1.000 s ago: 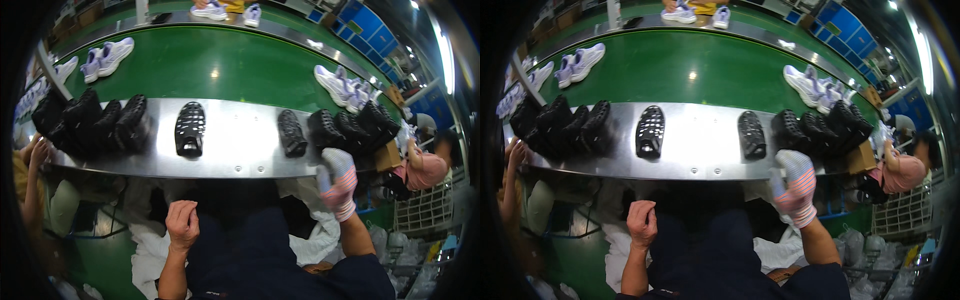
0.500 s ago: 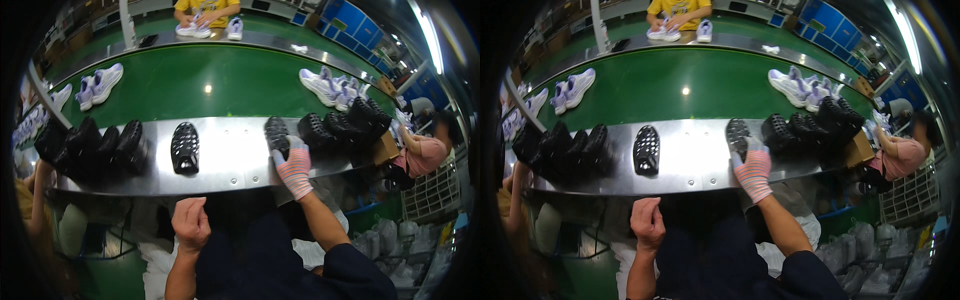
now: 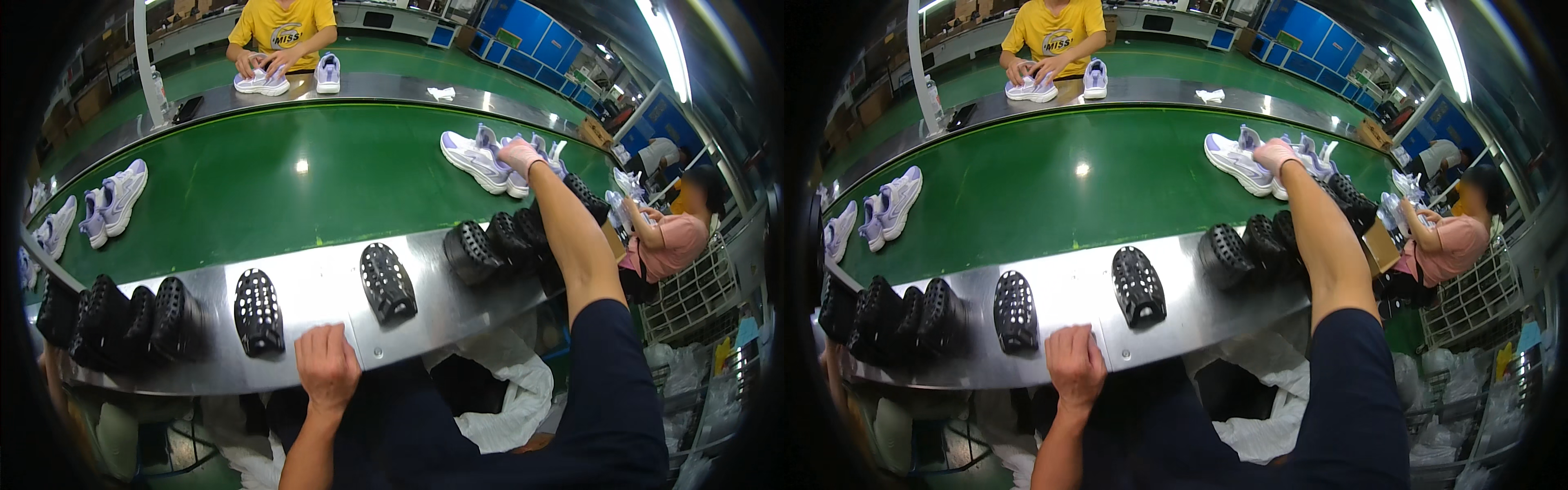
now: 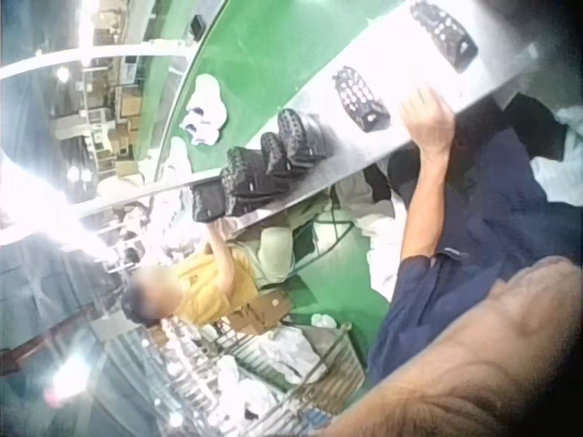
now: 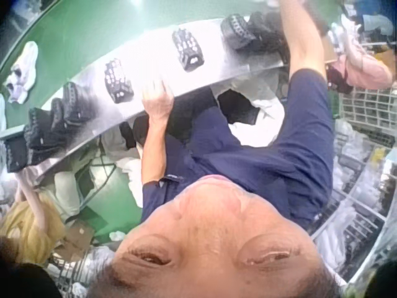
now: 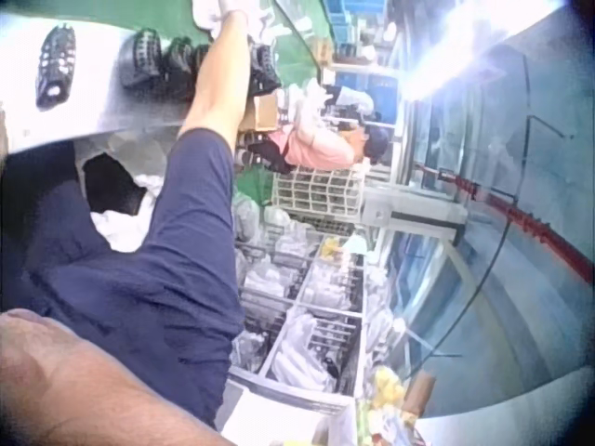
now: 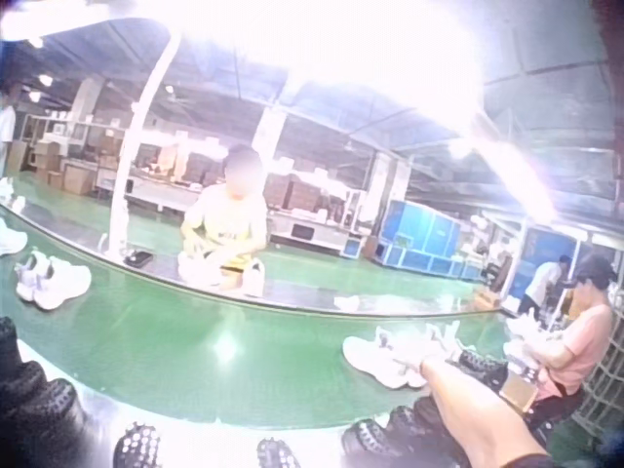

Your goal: The person assembles shoes at a factory workstation by picking black outsoles from a bag, inserting them into white shoe uppers taken from a conveyor belt, and securing the parts together by hand.

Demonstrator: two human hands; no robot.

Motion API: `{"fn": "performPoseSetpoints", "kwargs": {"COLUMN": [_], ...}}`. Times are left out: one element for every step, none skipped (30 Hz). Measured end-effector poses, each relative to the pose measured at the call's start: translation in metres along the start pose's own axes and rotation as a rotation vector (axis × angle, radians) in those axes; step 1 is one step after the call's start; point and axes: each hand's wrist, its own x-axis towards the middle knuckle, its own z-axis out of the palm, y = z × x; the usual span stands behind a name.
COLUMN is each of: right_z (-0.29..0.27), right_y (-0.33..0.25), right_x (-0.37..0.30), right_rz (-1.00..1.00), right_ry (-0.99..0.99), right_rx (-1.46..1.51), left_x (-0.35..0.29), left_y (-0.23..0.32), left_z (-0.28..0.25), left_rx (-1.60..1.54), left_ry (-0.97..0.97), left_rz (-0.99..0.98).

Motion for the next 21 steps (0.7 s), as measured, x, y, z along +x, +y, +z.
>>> {"fn": "performPoseSetpoints", "kwargs": {"right_z": [0.011, 0.028, 0.041, 0.058, 0.074, 0.088, 0.101, 0.094, 0.082, 0.083, 0.086, 0.097, 0.109, 0.131, 0.104, 0.076, 0.096, 0.054, 0.036, 0.010, -0.023], "right_y": [0.001, 0.011, 0.016, 0.024, 0.032, 0.028, 0.032, 0.020, 0.011, 0.002, 0.001, 0.009, 0.014, 0.037, 0.007, -0.027, 0.001, -0.041, -0.053, -0.066, -0.084], "right_x": [0.014, 0.025, 0.032, 0.037, 0.043, 0.055, 0.061, 0.072, 0.076, 0.092, 0.096, 0.099, 0.101, 0.099, 0.112, 0.121, 0.121, 0.137, 0.144, 0.145, 0.138], "right_rz": [-0.098, -0.069, -0.107, 0.090, 0.297, 0.743, 0.780, 0.825, 0.878, 0.902, 0.846, 0.768, 0.690, 0.601, 0.447, 0.318, -0.234, -0.279, -0.237, -0.185, -0.028], "right_ry": [-0.004, -0.044, -0.026, -0.064, -0.060, -0.079, -0.120, -0.166, -0.211, -0.197, -0.238, -0.256, -0.274, -0.268, -0.256, -0.230, -0.172, -0.137, -0.133, -0.045, 0.009], "right_rx": [-0.070, 0.068, 0.182, 0.396, 0.606, 1.003, 1.007, 1.001, 0.989, 0.936, 0.911, 0.853, 0.795, 0.696, 0.629, 0.600, -0.147, -0.221, -0.260, -0.008, 0.541], "left_x": [0.001, 0.003, 0.003, 0.005, 0.006, 0.006, 0.004, 0.003, 0.004, 0.003, 0.001, 0.002, 0.002, 0.003, 0.002, 0.001, 0.004, 0.003, 0.005, 0.004, 0.002], "left_y": [-0.003, -0.002, -0.003, -0.001, 0.001, 0.001, -0.001, -0.002, -0.003, -0.003, -0.002, -0.001, 0.001, 0.003, 0.002, 0.000, 0.002, 0.001, 0.001, 0.000, -0.001], "left_z": [-0.005, -0.006, -0.006, -0.005, -0.005, -0.005, -0.004, -0.006, -0.007, -0.008, -0.006, -0.003, -0.001, 0.001, -0.001, -0.001, 0.002, -0.001, -0.001, -0.003, -0.002], "left_rx": [0.025, 0.030, 0.027, 0.033, 0.036, 0.040, 0.029, 0.054, 0.071, 0.089, 0.103, 0.103, 0.103, 0.083, 0.117, 0.149, 0.099, 0.123, 0.113, 0.118, 0.119], "left_ry": [-0.007, -0.011, -0.025, -0.039, -0.057, -0.074, -0.096, -0.106, -0.110, -0.114, -0.113, -0.115, -0.118, -0.116, -0.111, -0.106, -0.091, -0.089, -0.081, -0.080, -0.071], "left_rz": [-0.009, -0.011, -0.004, -0.003, 0.002, 0.011, 0.009, -0.002, -0.008, -0.014, -0.013, -0.009, -0.005, 0.008, -0.005, -0.019, 0.013, 0.003, 0.015, 0.016, 0.023]}}
